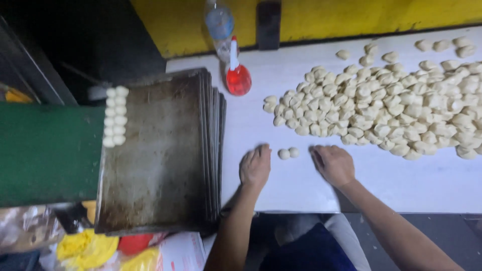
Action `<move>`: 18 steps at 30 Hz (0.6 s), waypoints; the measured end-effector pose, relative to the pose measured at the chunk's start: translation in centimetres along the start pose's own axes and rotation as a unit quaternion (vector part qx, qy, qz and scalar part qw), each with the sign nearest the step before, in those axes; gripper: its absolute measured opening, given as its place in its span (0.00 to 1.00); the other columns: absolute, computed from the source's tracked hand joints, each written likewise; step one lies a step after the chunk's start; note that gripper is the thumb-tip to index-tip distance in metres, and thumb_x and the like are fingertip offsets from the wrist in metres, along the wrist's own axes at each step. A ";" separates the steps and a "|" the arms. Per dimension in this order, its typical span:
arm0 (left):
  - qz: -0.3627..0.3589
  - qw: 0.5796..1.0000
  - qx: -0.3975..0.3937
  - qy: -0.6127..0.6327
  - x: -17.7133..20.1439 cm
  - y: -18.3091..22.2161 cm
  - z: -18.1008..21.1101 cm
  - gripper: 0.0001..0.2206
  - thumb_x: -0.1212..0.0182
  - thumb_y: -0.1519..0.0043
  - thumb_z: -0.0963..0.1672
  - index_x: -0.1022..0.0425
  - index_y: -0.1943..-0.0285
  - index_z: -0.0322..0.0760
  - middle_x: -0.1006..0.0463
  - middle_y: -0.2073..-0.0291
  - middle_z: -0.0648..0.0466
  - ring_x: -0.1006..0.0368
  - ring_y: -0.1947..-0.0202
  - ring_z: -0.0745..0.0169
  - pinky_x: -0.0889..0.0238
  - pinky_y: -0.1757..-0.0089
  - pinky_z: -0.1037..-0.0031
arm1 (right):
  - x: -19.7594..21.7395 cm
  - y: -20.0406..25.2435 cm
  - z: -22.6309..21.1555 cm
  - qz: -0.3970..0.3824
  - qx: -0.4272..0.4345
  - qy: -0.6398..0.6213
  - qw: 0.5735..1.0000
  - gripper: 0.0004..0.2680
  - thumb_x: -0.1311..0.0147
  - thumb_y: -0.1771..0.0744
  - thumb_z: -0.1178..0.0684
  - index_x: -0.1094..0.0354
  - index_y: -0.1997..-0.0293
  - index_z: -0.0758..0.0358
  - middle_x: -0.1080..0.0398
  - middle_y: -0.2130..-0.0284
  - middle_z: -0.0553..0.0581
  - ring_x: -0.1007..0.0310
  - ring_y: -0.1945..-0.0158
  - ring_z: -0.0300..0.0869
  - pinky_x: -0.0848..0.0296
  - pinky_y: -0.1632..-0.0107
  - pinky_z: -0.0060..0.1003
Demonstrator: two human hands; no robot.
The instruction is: Organizing small pre-cut dough balls into neat rows on a metal baking tray for production.
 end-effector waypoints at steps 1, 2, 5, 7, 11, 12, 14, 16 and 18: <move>0.006 1.000 -0.005 0.002 0.6 0.2 0.2 0.08 0.44 0.31 0.48 0.25 0.53 0.43 0.26 0.77 0.52 0.27 0.74 0.56 0.32 0.66 0.70 | 0.8 0.2 0.0 0.006 -0.003 0.004 1.000 0.06 0.41 0.33 0.45 0.28 0.56 0.47 0.28 0.76 0.49 0.24 0.67 0.44 0.25 0.61 0.39; -0.012 0.998 0.027 0.062 0.7 0.3 -0.3 0.09 0.45 0.31 0.47 0.25 0.50 0.41 0.24 0.76 0.51 0.25 0.73 0.53 0.31 0.65 0.67 | 1.0 0.3 0.0 -0.011 -0.007 -0.034 0.999 0.06 0.42 0.33 0.45 0.28 0.55 0.48 0.27 0.76 0.49 0.23 0.66 0.46 0.25 0.61 0.41; -0.074 0.989 0.054 0.113 3.3 5.0 -0.8 0.10 0.46 0.31 0.47 0.25 0.48 0.41 0.22 0.75 0.50 0.24 0.72 0.52 0.30 0.64 0.65 | 3.6 4.3 -1.4 -0.073 -0.004 -0.106 0.992 0.06 0.43 0.33 0.44 0.27 0.56 0.48 0.25 0.75 0.51 0.23 0.66 0.48 0.24 0.60 0.43; -0.093 0.990 0.026 0.106 2.8 4.2 -1.3 0.10 0.46 0.31 0.48 0.25 0.48 0.42 0.22 0.74 0.50 0.24 0.71 0.52 0.31 0.65 0.65 | 2.7 4.3 0.0 -0.087 -0.002 -0.130 0.988 0.06 0.42 0.34 0.44 0.27 0.57 0.48 0.25 0.76 0.52 0.22 0.66 0.49 0.24 0.60 0.43; 0.033 0.998 -0.047 0.005 1.2 1.4 0.3 0.06 0.43 0.32 0.47 0.24 0.56 0.45 0.29 0.78 0.55 0.30 0.77 0.58 0.34 0.69 0.71 | -1.1 2.8 1.3 -0.039 0.009 -0.031 0.999 0.07 0.41 0.34 0.46 0.28 0.55 0.50 0.27 0.75 0.52 0.23 0.66 0.48 0.24 0.60 0.43; 0.050 0.998 -0.030 -0.006 0.5 0.3 0.3 0.07 0.44 0.31 0.47 0.24 0.54 0.44 0.30 0.79 0.55 0.30 0.77 0.58 0.34 0.70 0.72 | -0.6 1.4 0.8 0.002 0.007 0.009 1.000 0.07 0.40 0.33 0.45 0.28 0.54 0.49 0.28 0.75 0.50 0.23 0.66 0.46 0.25 0.61 0.40; 0.017 0.998 0.002 0.057 1.0 0.0 0.1 0.08 0.43 0.32 0.47 0.25 0.52 0.40 0.27 0.79 0.51 0.28 0.76 0.54 0.32 0.69 0.67 | 1.0 0.8 0.0 0.004 -0.003 -0.032 0.999 0.06 0.41 0.33 0.45 0.27 0.55 0.49 0.27 0.75 0.51 0.22 0.66 0.47 0.24 0.61 0.41; -0.057 0.989 0.051 0.124 2.7 2.4 0.3 0.09 0.42 0.32 0.46 0.25 0.49 0.37 0.24 0.78 0.48 0.26 0.74 0.50 0.31 0.67 0.63 | 2.7 3.3 -0.7 -0.035 -0.014 -0.087 0.995 0.06 0.42 0.33 0.45 0.26 0.55 0.49 0.25 0.75 0.52 0.22 0.65 0.48 0.24 0.61 0.42; -0.069 0.980 0.049 0.177 5.9 3.4 0.1 0.11 0.46 0.30 0.46 0.26 0.45 0.37 0.21 0.71 0.46 0.23 0.69 0.49 0.30 0.63 0.66 | 4.0 4.9 -0.5 -0.082 -0.042 -0.164 0.982 0.08 0.42 0.33 0.44 0.25 0.54 0.50 0.22 0.73 0.54 0.20 0.63 0.51 0.22 0.59 0.42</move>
Point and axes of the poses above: each hand's wrist, its own y-axis away from the middle knuckle, its own x-axis out of the back of the hand, z = x × y, the point moved 8 cm from there along -y, towards the middle knuckle
